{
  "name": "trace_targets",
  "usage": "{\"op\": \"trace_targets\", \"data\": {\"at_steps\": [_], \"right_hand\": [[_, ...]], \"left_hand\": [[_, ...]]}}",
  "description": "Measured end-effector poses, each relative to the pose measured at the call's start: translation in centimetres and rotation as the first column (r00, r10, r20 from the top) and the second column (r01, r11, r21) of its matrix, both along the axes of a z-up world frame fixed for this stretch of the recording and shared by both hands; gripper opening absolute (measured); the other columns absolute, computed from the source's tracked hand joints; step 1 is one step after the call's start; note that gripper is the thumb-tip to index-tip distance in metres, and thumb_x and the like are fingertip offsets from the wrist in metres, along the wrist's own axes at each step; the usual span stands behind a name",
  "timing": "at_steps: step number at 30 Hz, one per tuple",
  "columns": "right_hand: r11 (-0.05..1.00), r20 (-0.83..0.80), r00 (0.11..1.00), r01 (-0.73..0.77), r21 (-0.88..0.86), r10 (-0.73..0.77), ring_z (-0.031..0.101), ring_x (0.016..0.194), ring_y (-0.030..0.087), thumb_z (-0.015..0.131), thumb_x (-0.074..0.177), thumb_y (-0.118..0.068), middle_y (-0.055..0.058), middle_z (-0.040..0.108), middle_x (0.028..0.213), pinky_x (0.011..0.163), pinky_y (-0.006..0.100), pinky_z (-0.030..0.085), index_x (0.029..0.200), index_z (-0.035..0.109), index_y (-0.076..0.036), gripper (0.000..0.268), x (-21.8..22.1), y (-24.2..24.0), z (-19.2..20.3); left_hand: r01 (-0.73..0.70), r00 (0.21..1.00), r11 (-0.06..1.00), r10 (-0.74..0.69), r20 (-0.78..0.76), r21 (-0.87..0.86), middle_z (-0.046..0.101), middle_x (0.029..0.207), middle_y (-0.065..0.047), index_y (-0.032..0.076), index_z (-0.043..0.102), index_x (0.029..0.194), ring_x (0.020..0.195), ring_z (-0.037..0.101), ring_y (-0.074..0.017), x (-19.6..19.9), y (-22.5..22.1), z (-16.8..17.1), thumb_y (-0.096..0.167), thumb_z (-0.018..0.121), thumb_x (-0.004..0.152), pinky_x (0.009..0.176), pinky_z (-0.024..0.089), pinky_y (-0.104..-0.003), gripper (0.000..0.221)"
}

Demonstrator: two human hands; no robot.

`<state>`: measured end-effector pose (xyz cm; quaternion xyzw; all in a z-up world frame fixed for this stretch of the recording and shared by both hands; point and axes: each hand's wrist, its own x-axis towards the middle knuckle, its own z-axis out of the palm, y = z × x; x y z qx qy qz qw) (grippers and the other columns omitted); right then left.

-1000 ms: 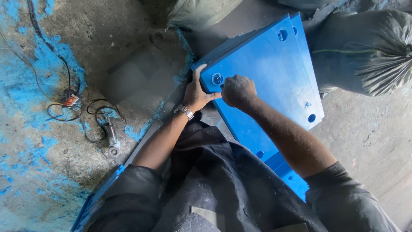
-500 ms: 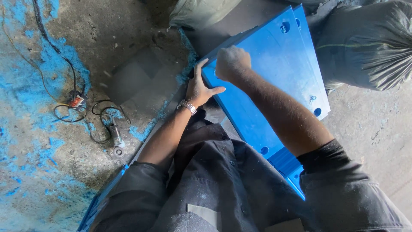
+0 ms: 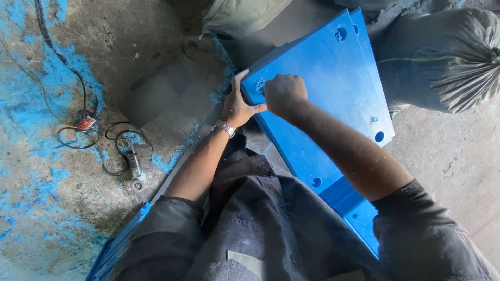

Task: The person is using a handheld deburring tool to clean the edges and holes of molded blue plastic panels.

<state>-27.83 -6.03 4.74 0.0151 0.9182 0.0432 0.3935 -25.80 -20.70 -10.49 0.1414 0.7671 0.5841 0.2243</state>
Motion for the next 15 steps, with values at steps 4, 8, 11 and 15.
{"op": "trace_targets", "data": {"at_steps": [4,8,11,15], "right_hand": [[0.989,-0.049,0.988,-0.147,-0.008,0.147,0.075,0.084,0.026,0.074,0.087,-0.021,0.013,0.075,0.092,0.069,0.040,0.060,0.094,0.077,-0.007,0.016,-0.7,-2.6,-2.1],[0.998,-0.142,0.990,-0.005,-0.070,-0.005,0.074,0.087,0.028,0.074,0.086,-0.021,0.013,0.075,0.095,0.072,0.040,0.059,0.094,0.078,-0.009,0.015,-3.1,-2.7,-2.6],[0.999,-0.178,0.984,-0.021,-0.033,0.015,0.073,0.089,0.030,0.076,0.083,-0.021,0.014,0.075,0.095,0.072,0.041,0.059,0.093,0.078,-0.010,0.015,-4.4,-2.0,-1.0],[0.989,-0.123,0.981,0.149,-0.006,-0.149,0.074,0.089,0.032,0.085,0.077,-0.030,0.016,0.074,0.098,0.074,0.042,0.061,0.101,0.076,-0.008,0.034,-4.8,-0.6,0.9]], "left_hand": [[-0.022,0.999,0.999,0.024,-0.049,0.028,0.048,0.157,-0.022,0.026,0.024,0.156,0.132,0.059,-0.0490,0.1,-0.1,-0.4,0.044,0.093,0.073,0.103,0.056,-0.057,0.110],[0.012,0.998,1.000,-0.011,0.061,-0.007,0.049,0.154,-0.020,0.024,0.024,0.154,0.131,0.059,-0.0451,0.2,0.2,-0.3,0.048,0.095,0.068,0.101,0.055,-0.055,0.115],[-0.005,0.999,1.000,0.004,0.037,0.004,0.050,0.152,-0.020,0.022,0.027,0.153,0.131,0.058,-0.0448,-0.3,-0.2,0.4,0.050,0.098,0.065,0.103,0.053,-0.055,0.116],[-0.011,0.997,1.000,0.010,0.073,0.019,0.049,0.153,-0.019,0.022,0.028,0.154,0.130,0.059,-0.0440,-0.4,-0.3,0.8,0.053,0.096,0.065,0.104,0.054,-0.055,0.116]]}}
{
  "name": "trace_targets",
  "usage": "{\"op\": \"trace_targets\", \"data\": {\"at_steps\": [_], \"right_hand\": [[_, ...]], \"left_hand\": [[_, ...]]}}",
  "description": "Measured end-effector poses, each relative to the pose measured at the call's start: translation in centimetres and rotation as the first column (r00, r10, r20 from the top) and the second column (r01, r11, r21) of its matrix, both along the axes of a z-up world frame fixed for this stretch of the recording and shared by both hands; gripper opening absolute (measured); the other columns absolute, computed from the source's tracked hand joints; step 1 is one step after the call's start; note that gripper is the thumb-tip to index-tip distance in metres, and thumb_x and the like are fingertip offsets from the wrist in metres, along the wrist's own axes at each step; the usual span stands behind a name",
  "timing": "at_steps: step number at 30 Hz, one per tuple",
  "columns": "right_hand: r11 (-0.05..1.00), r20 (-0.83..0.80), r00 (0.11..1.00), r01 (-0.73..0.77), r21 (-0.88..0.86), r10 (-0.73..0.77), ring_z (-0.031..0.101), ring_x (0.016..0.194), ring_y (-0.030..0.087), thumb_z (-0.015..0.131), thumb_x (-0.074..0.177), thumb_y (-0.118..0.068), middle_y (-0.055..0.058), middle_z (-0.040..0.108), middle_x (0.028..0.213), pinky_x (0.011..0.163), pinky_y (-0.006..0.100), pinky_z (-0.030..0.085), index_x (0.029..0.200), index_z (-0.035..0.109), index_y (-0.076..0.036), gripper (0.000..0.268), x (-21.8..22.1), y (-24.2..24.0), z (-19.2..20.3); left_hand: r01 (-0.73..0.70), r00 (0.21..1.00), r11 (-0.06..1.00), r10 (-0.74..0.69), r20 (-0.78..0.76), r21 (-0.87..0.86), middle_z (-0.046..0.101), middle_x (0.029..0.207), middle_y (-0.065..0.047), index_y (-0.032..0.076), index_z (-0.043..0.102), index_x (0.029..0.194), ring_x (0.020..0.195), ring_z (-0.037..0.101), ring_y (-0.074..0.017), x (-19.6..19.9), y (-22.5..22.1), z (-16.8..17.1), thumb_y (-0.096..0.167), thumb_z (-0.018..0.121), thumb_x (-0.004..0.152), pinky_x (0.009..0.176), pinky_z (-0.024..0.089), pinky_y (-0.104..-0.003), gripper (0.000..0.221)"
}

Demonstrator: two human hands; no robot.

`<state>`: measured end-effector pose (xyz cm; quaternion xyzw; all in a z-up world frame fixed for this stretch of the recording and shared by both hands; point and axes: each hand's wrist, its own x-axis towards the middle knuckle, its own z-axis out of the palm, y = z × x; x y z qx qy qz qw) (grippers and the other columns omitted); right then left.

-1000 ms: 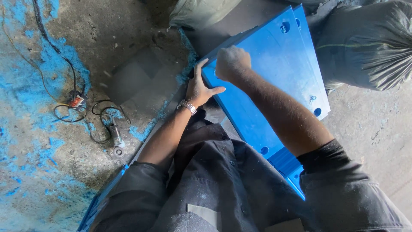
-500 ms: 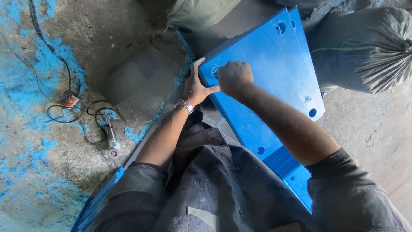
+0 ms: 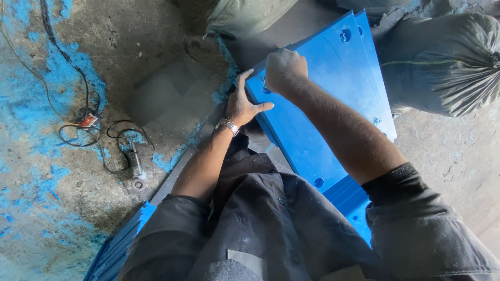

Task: The person is using a handheld deburring tool to clean the edges and holes of molded blue plastic panels.

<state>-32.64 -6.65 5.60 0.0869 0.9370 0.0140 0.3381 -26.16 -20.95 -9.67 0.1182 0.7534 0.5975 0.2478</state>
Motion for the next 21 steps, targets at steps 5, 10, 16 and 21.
{"op": "trace_targets", "data": {"at_steps": [5,10,16,21], "right_hand": [[0.984,0.146,0.975,0.154,0.092,-0.166,0.075,0.089,0.031,0.075,0.093,-0.036,0.018,0.075,0.095,0.074,0.042,0.061,0.100,0.077,-0.004,0.033,1.6,2.5,-1.4],[0.997,0.132,0.990,0.062,-0.034,-0.057,0.069,0.083,0.030,0.076,0.092,-0.046,0.017,0.073,0.092,0.069,0.039,0.055,0.099,0.076,-0.002,0.044,4.5,4.7,-1.2],[0.143,0.297,0.494,0.674,-0.725,-0.817,0.052,0.057,0.011,0.058,0.102,-0.040,0.005,0.063,0.075,0.048,0.026,0.041,0.112,0.071,-0.004,0.039,14.0,7.7,1.9],[0.294,0.190,0.457,0.786,-0.543,-0.869,0.058,0.061,0.015,0.061,0.097,-0.034,0.008,0.068,0.080,0.052,0.033,0.047,0.118,0.067,-0.006,0.035,26.6,10.0,2.1]], "left_hand": [[0.013,1.000,0.999,-0.012,-0.023,0.030,0.046,0.154,-0.022,0.022,0.027,0.155,0.132,0.056,-0.0460,0.2,0.1,-0.8,0.052,0.096,0.065,0.101,0.054,-0.055,0.117],[0.034,0.999,0.999,-0.033,0.043,-0.007,0.051,0.152,-0.020,0.024,0.028,0.156,0.131,0.060,-0.0426,0.0,-0.2,0.2,0.057,0.094,0.065,0.101,0.057,-0.054,0.117],[-0.169,0.858,0.963,0.039,-0.512,-0.210,0.049,0.132,-0.011,0.017,0.058,0.144,0.127,0.051,-0.0356,-1.1,0.1,3.1,0.050,0.094,0.081,0.102,0.049,-0.055,0.080],[0.060,0.796,0.924,-0.272,-0.541,-0.377,0.053,0.135,-0.009,0.012,0.071,0.086,0.125,0.051,-0.0344,-3.1,1.4,6.8,0.038,0.091,0.074,0.088,0.044,-0.054,0.035]]}}
